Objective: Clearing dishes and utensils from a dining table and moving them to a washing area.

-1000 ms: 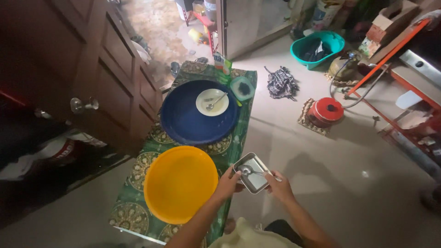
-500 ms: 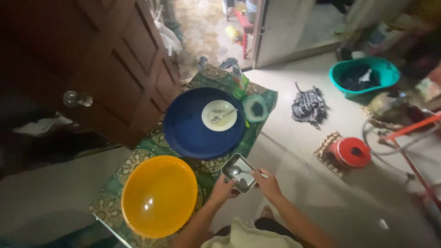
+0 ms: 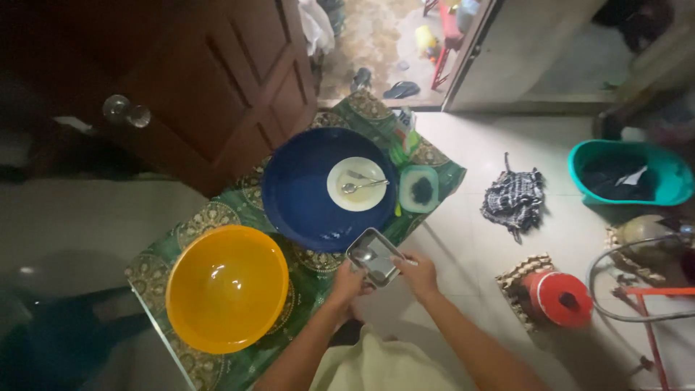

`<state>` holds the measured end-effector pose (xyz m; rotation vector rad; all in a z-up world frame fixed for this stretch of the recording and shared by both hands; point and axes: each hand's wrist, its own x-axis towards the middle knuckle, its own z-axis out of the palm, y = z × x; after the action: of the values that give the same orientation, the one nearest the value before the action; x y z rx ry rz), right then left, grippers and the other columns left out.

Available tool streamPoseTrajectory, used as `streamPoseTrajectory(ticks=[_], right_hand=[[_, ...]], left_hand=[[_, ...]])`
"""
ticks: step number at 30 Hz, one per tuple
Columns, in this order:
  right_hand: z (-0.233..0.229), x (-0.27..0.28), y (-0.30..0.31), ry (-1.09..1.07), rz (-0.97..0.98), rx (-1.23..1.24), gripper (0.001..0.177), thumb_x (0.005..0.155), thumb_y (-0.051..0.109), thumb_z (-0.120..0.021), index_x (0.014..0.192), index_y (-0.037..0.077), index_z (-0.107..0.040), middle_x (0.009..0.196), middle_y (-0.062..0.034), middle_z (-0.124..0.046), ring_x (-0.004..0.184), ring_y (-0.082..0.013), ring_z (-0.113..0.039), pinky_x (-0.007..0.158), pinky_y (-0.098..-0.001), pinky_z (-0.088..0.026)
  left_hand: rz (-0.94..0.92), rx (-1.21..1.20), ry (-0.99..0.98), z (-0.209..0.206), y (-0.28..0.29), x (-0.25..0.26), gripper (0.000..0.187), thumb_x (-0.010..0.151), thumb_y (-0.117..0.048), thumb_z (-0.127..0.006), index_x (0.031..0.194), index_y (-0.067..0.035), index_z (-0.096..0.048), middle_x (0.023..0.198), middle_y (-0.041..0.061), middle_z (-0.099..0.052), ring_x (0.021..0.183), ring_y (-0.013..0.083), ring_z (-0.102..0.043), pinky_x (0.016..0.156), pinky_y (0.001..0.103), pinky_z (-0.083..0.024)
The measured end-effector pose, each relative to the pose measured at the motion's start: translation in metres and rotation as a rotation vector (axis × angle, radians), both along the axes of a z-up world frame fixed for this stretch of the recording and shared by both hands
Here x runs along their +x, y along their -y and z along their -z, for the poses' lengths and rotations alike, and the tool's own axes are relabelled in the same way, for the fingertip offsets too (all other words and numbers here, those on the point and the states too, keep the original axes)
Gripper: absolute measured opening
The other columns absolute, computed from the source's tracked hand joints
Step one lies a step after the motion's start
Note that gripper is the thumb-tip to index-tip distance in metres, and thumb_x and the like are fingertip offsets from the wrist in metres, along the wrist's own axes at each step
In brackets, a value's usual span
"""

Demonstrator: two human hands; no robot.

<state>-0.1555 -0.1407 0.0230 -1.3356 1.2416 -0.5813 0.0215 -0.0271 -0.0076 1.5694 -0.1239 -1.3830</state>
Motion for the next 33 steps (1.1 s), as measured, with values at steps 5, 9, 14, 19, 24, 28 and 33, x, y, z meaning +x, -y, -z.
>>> streamPoseTrajectory(ticks=[5,9,14,19,24,28,33], right_hand=[[-0.020,0.040,0.030,-0.134,-0.008,-0.005,0.029,0.083,0.025,-0.082,0.100,0.004,-0.076,0.090,-0.0063,-0.075,0.075,-0.0155,-0.071,0.065,-0.0310,-0.058],[0.013,0.065,0.060,-0.037,0.006,0.036,0.030,0.080,0.023,-0.084,0.099,0.001,-0.076,0.092,-0.0088,-0.074,0.078,-0.0208,-0.071,0.067,-0.0369,-0.059],[0.031,0.090,0.098,-0.201,-0.180,-0.250,0.027,0.084,0.024,-0.081,0.102,0.005,-0.076,0.095,-0.0092,-0.077,0.087,-0.0214,-0.074,0.079,-0.0353,-0.057],[0.047,0.114,0.150,-0.177,-0.306,-0.351,0.026,0.089,0.025,-0.075,0.106,0.005,-0.074,0.098,-0.0124,-0.075,0.087,-0.0265,-0.074,0.079,-0.0367,-0.058],[0.065,0.141,0.210,-0.299,-0.545,-0.380,0.026,0.091,0.026,-0.071,0.101,0.002,-0.072,0.092,-0.0193,-0.071,0.084,-0.0358,-0.069,0.074,-0.0451,-0.054],[0.097,0.162,0.252,-0.218,-0.602,-0.331,0.023,0.088,0.025,-0.070,0.098,0.005,-0.073,0.091,-0.0181,-0.072,0.084,-0.0354,-0.071,0.075,-0.0447,-0.056],[0.137,0.184,0.300,-0.438,-0.811,-0.345,0.025,0.093,0.031,-0.066,0.098,0.007,-0.076,0.095,-0.0191,-0.072,0.087,-0.0399,-0.070,0.077,-0.0502,-0.055]], left_hand=[[0.028,-0.011,0.045,-0.017,0.036,0.030,0.040,0.093,-0.006,-0.062,0.133,-0.011,-0.058,0.101,0.016,-0.074,0.073,0.0259,-0.076,0.053,0.036,-0.064],[0.043,0.020,0.084,-0.036,0.063,0.061,0.044,0.091,-0.009,-0.066,0.135,-0.010,-0.058,0.097,0.011,-0.075,0.071,0.0236,-0.078,0.054,0.035,-0.065],[0.130,0.107,0.222,-0.027,0.099,0.093,0.044,0.092,-0.017,-0.068,0.134,-0.009,-0.059,0.087,0.013,-0.076,0.060,0.0213,-0.074,0.050,0.033,-0.060],[0.017,0.126,0.203,0.006,0.142,0.115,0.043,0.091,-0.018,-0.071,0.130,-0.005,-0.061,0.086,0.017,-0.075,0.056,0.0224,-0.071,0.049,0.035,-0.058],[-0.079,0.149,0.309,0.040,0.185,0.133,0.039,0.088,-0.013,-0.068,0.126,-0.005,-0.066,0.079,0.019,-0.075,0.055,0.0223,-0.074,0.045,0.034,-0.060],[-0.129,0.286,0.320,0.045,0.212,0.133,0.045,0.087,-0.013,-0.065,0.132,-0.013,-0.059,0.076,0.016,-0.075,0.056,0.0251,-0.073,0.046,0.036,-0.059],[-0.141,0.220,0.370,0.116,0.235,0.145,0.045,0.083,-0.006,-0.071,0.128,-0.008,-0.065,0.074,0.015,-0.074,0.053,0.0240,-0.072,0.044,0.036,-0.054]])
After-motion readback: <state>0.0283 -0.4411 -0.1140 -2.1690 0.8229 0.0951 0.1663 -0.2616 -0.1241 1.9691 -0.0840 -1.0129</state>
